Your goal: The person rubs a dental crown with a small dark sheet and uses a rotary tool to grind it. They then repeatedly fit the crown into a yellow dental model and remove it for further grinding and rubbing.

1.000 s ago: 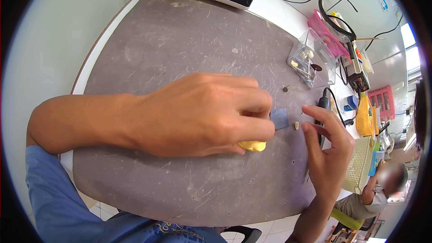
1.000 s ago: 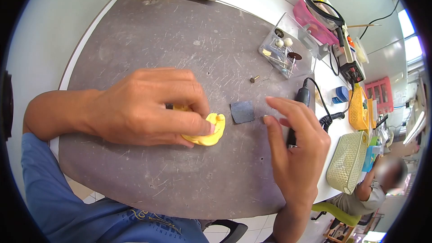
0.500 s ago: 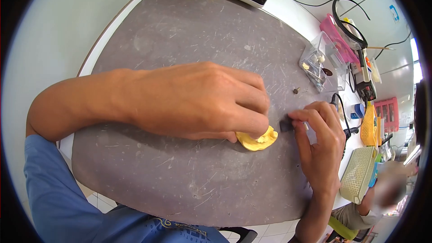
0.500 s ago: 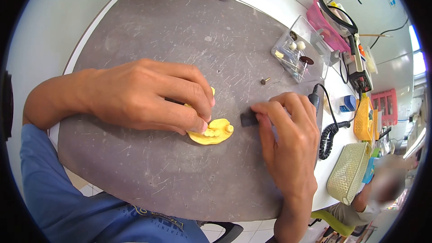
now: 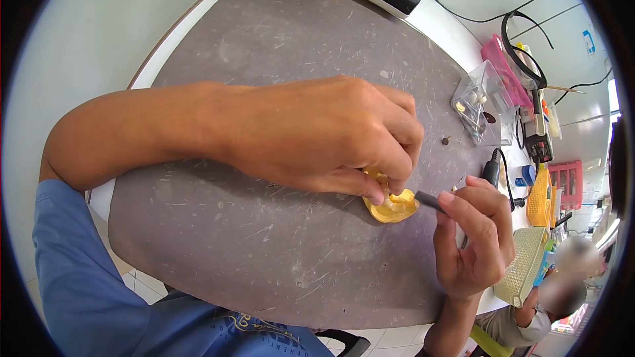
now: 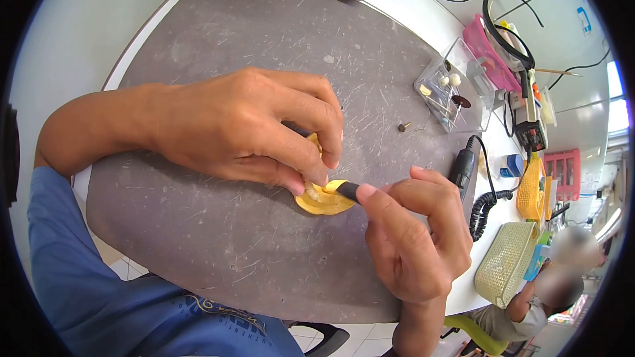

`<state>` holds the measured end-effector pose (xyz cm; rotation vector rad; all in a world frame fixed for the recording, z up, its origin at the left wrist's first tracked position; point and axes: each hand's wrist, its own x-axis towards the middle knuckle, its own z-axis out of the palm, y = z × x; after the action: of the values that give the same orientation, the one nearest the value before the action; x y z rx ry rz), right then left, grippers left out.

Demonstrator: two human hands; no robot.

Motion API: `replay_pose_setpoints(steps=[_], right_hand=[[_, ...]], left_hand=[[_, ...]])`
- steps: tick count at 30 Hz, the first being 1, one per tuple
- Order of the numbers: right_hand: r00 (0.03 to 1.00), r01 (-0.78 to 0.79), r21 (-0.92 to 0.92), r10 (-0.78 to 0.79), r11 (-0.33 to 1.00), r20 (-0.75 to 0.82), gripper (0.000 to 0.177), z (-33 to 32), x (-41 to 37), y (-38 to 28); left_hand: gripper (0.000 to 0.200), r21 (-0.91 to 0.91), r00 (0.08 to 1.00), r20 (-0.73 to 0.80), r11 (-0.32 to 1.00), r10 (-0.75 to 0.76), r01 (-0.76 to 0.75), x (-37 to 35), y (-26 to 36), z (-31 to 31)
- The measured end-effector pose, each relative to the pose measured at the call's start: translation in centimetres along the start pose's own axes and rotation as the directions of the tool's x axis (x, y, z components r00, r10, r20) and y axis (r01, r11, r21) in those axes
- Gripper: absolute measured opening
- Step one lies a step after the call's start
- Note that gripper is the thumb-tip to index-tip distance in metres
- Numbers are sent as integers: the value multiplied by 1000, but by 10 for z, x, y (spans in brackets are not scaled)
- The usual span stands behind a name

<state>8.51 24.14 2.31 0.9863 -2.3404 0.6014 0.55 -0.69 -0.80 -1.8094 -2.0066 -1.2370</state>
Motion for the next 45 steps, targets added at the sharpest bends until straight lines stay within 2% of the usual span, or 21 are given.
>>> replay_pose_setpoints(steps=[2, 5, 9, 23, 45], right_hand=[[1000, -14, -9, 14, 1000, -26, 25, 2, 1, -3], [999, 37, -22, -37, 999, 18, 24, 1, -1, -3], [998, 69, -68, -68, 995, 12, 25, 2, -3, -6], [998, 60, -16, -60, 998, -2, 23, 4, -4, -6], [996, 86, -6, -85, 996, 29, 23, 4, -2, -7]], left_hand=[[15, -11, 1000, 27, 1000, -1, 1, 0, 0, 0], [15, 19, 999, 24, 1000, 23, -23, 1, 0, 0], [14, 34, 999, 42, 999, 14, -15, 1, 0, 0], [13, -32, 999, 52, 999, 8, -6, 2, -1, -1], [14, -35, 999, 47, 999, -2, 4, 3, -1, -1]])
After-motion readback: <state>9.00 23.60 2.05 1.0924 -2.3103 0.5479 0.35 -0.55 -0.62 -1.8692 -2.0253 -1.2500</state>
